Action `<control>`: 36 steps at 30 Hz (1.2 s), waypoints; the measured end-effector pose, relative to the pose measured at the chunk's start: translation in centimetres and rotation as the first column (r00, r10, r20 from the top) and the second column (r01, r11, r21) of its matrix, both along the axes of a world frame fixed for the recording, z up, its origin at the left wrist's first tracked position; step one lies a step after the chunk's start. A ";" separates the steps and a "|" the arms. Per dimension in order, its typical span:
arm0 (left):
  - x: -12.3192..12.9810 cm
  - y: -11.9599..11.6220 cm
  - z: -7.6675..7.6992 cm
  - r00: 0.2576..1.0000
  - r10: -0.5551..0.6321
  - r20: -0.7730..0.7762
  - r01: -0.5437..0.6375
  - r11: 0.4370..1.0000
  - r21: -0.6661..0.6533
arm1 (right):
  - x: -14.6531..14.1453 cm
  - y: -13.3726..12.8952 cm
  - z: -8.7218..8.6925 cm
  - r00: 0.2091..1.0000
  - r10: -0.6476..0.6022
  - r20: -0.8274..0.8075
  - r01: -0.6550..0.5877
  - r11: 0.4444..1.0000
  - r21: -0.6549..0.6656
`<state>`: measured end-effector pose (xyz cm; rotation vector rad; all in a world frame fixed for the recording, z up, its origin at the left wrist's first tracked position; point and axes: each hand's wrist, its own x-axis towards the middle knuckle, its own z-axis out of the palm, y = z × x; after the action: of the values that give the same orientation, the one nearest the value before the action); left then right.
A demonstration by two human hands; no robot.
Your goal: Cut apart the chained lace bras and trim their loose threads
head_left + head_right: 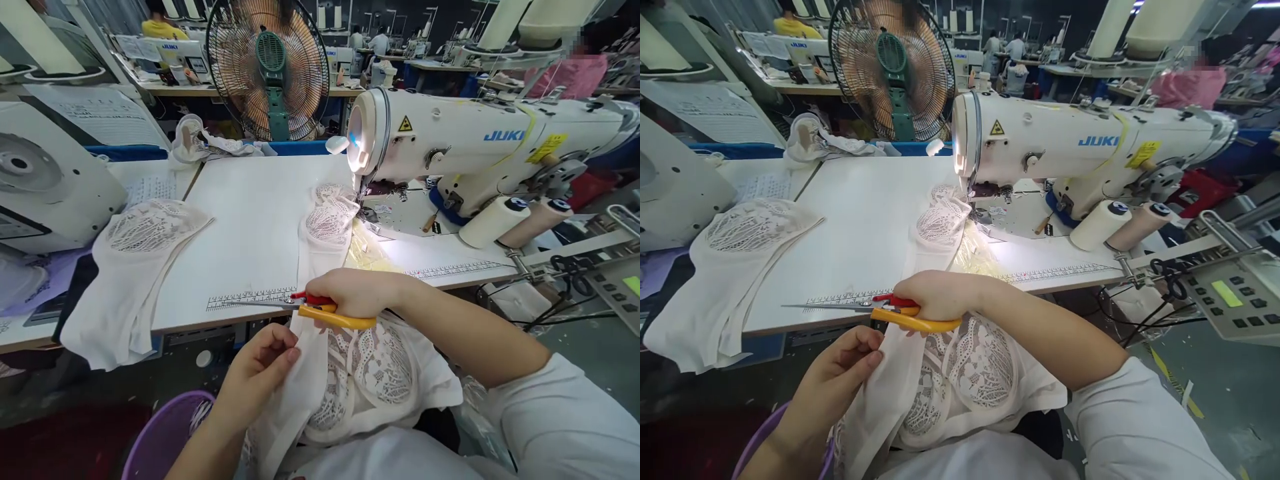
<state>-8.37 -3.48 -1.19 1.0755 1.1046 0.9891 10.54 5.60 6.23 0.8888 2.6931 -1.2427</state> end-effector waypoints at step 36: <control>2.6 -0.1 2.0 0.987 0.159 0.024 -0.150 0.961 -0.233 | -0.7 -0.2 0.4 0.993 0.118 -0.031 -0.111 0.982 0.155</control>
<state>-5.77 -3.62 0.76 0.7867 1.2500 0.9737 9.85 5.43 6.65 0.7175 2.8580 -1.0544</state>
